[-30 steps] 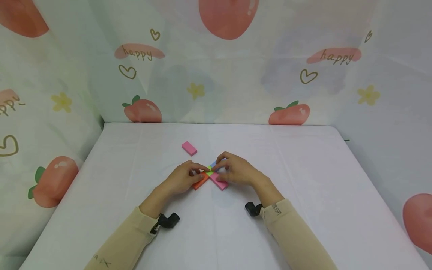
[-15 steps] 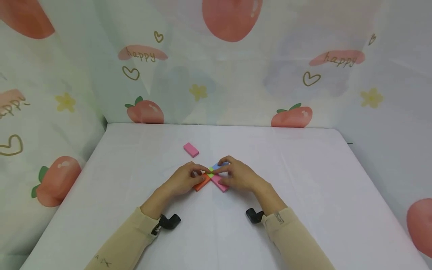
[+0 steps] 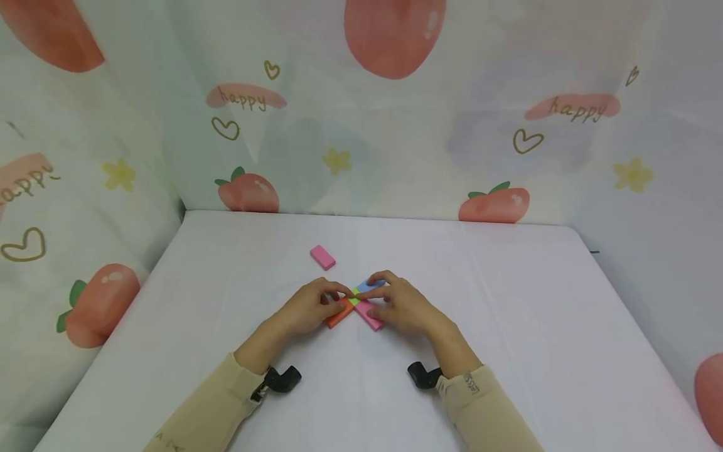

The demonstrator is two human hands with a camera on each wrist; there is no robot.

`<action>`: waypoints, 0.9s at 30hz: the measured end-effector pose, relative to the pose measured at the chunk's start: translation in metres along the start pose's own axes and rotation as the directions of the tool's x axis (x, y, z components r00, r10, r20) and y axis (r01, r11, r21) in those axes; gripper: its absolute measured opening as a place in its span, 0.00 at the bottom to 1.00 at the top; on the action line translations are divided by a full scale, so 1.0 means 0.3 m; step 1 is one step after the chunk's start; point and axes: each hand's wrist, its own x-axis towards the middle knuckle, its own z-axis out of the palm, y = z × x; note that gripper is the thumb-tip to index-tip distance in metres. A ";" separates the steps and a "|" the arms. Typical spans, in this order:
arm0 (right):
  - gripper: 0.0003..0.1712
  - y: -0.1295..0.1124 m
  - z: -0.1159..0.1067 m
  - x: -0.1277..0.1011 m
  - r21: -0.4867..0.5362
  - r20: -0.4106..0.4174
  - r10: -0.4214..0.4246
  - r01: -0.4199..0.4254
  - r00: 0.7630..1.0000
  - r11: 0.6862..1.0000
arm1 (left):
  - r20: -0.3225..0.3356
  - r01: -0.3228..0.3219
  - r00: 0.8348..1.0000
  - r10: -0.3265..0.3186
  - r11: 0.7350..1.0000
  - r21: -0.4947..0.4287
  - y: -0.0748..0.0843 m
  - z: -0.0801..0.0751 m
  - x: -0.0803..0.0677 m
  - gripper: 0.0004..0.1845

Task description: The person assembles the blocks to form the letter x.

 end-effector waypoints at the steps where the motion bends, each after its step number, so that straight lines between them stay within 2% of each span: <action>1: 0.19 -0.002 0.001 -0.001 0.007 0.000 0.004 -0.004 1.000 1.000 | 0.002 0.000 1.000 0.000 1.000 0.000 0.001 -0.001 -0.003 0.10; 7: 0.19 -0.005 0.005 -0.006 0.011 0.002 0.026 -0.027 1.000 1.000 | 0.012 0.006 1.000 -0.005 1.000 -0.026 0.004 0.003 -0.011 0.10; 20: 0.19 -0.006 0.004 0.001 0.004 0.013 0.042 -0.042 0.999 0.999 | 0.016 0.023 1.000 -0.023 1.000 -0.020 0.004 0.006 -0.012 0.10; 27: 0.19 0.003 0.004 0.001 0.007 0.004 0.053 -0.053 0.999 0.999 | 0.036 -0.014 0.999 0.014 1.000 0.008 0.013 -0.011 -0.015 0.12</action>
